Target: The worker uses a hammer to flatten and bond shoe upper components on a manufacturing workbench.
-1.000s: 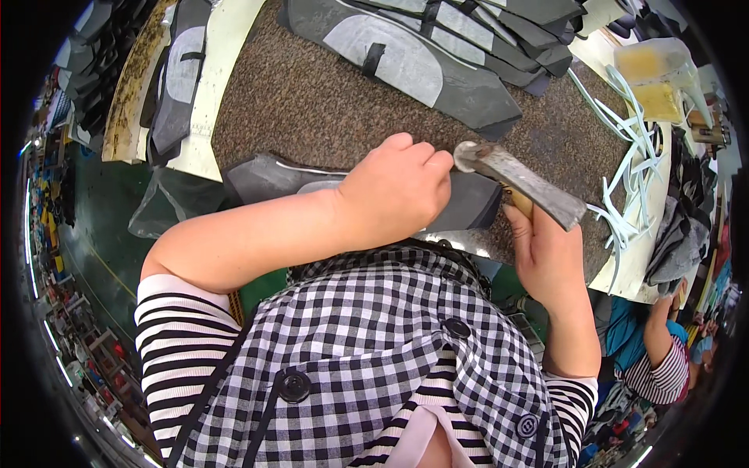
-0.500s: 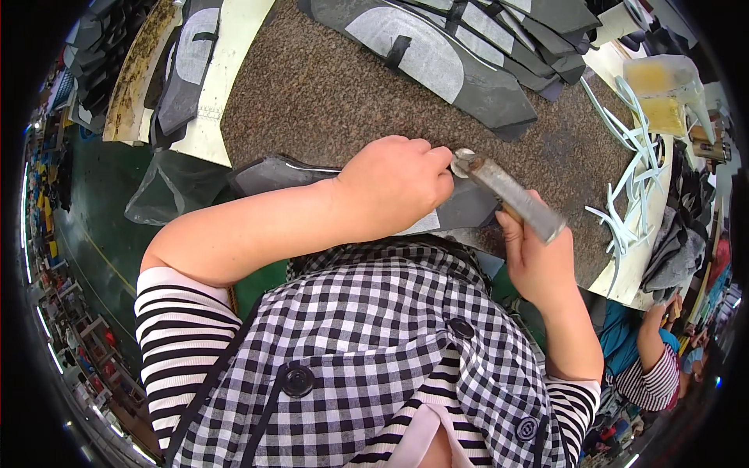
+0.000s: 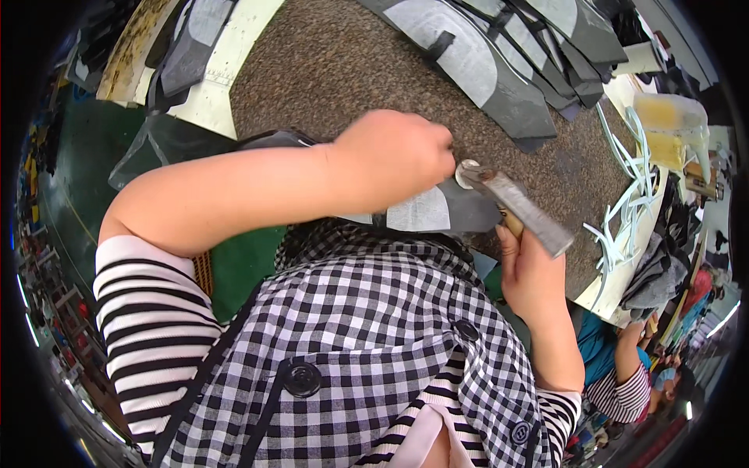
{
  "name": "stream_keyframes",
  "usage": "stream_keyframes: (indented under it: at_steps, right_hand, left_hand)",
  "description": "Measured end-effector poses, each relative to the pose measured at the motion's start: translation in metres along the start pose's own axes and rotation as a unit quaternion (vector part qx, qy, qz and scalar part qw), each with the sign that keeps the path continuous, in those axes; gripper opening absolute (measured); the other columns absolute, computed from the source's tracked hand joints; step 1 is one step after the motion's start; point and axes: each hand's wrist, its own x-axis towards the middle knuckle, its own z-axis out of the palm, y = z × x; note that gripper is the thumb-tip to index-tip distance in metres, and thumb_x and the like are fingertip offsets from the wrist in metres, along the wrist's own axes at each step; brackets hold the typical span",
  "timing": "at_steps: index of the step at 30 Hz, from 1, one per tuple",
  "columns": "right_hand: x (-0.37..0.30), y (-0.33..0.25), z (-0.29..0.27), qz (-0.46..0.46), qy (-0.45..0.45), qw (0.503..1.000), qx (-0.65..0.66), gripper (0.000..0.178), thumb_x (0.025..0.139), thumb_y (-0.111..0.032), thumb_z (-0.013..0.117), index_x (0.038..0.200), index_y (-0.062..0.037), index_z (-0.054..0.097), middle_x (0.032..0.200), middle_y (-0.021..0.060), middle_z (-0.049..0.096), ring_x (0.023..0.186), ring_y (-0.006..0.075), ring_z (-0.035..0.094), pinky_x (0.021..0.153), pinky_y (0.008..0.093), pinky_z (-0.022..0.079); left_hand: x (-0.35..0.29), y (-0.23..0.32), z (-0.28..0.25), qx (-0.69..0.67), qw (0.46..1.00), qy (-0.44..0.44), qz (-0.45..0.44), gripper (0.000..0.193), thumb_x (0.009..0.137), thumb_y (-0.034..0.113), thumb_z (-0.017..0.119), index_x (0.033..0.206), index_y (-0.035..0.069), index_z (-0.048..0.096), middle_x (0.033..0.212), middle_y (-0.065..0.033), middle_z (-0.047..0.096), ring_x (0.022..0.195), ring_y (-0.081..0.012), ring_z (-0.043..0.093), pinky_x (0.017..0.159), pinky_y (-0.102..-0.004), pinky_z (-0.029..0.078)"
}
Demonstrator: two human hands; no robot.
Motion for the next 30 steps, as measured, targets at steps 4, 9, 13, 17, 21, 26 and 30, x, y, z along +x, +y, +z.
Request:
stream_keyframes:
  at_steps: [4, 9, 13, 17, 21, 26, 30]
  right_hand:
    - [0.007, 0.001, -0.004, 0.013, -0.004, 1.0, 0.018, 0.015, 0.087, -0.008, 0.06, 0.101, -0.0035, 0.06, 0.092, 0.0161, 0.063, 0.081, 0.0386, 0.063, 0.069, 0.0434, 0.051]
    - [0.004, -0.001, -0.001, -0.001, -0.049, 0.999, 0.015, 0.017, 0.087, -0.01, 0.062, 0.102, -0.003, 0.061, 0.092, 0.0164, 0.064, 0.079, 0.0364, 0.064, 0.067, 0.0425, 0.051]
    - [-0.004, 0.026, -0.008, 0.041, 0.062, 0.996, 0.043, 0.026, 0.092, -0.017, 0.059, 0.112, -0.0005, 0.06, 0.092, 0.0192, 0.065, 0.085, 0.0348, 0.065, 0.073, 0.0383, 0.05]
    - [-0.018, 0.038, -0.014, 0.101, 0.119, 0.985, 0.073, 0.022, 0.097, -0.017, 0.053, 0.11, 0.001, 0.054, 0.081, 0.0129, 0.059, 0.074, 0.0236, 0.056, 0.069, 0.0337, 0.045]
    - [-0.022, 0.028, -0.005, 0.135, 0.035, 0.99, -0.009, 0.026, 0.094, -0.016, 0.055, 0.114, -0.0003, 0.053, 0.09, 0.0251, 0.061, 0.083, 0.0455, 0.058, 0.069, 0.0465, 0.046]
    - [-0.02, 0.035, -0.005, 0.14, 0.051, 0.989, 0.017, 0.024, 0.092, -0.021, 0.055, 0.104, -0.0015, 0.059, 0.087, 0.0235, 0.063, 0.078, 0.0441, 0.06, 0.066, 0.0501, 0.048]
    - [-0.013, 0.034, -0.017, 0.085, 0.1, 0.988, 0.084, 0.021, 0.092, -0.02, 0.056, 0.104, -0.0037, 0.061, 0.088, 0.0187, 0.063, 0.077, 0.0404, 0.061, 0.065, 0.0466, 0.049]
  left_hand:
    - [-0.006, -0.008, -0.009, -0.155, 0.984, -0.038, -0.083, 0.011, 0.074, 0.017, 0.065, 0.08, 0.007, 0.064, 0.076, -0.0052, 0.052, 0.072, -0.0205, 0.059, 0.062, -0.032, 0.052]
    - [-0.013, 0.005, -0.004, 0.061, 0.995, -0.007, 0.083, 0.013, 0.07, 0.013, 0.06, 0.08, 0.005, 0.064, 0.078, -0.0035, 0.051, 0.079, -0.0196, 0.058, 0.06, -0.0311, 0.052]
    - [0.001, 0.002, 0.011, -0.044, 0.998, 0.035, 0.031, 0.012, 0.073, 0.013, 0.062, 0.082, 0.005, 0.063, 0.08, -0.0049, 0.053, 0.081, -0.0222, 0.058, 0.062, -0.0339, 0.052]
    - [0.047, 0.016, 0.026, -0.095, 0.995, 0.039, 0.006, 0.007, 0.077, 0.011, 0.063, 0.08, 0.005, 0.06, 0.083, -0.0076, 0.055, 0.083, -0.0278, 0.058, 0.07, -0.0386, 0.051]
    - [0.073, 0.013, 0.003, -0.164, 0.979, -0.074, -0.099, 0.014, 0.078, 0.015, 0.066, 0.084, 0.003, 0.065, 0.086, -0.0105, 0.064, 0.082, -0.0289, 0.063, 0.071, -0.0394, 0.051]
    - [0.06, 0.006, 0.002, -0.253, 0.956, -0.086, -0.124, 0.015, 0.076, 0.017, 0.068, 0.081, 0.003, 0.067, 0.087, -0.0116, 0.066, 0.082, -0.028, 0.064, 0.072, -0.0393, 0.051]
    - [0.053, 0.024, 0.011, 0.005, 0.996, -0.018, 0.088, 0.007, 0.073, 0.012, 0.059, 0.07, 0.006, 0.062, 0.082, -0.0066, 0.057, 0.083, -0.0246, 0.059, 0.072, -0.0373, 0.05]
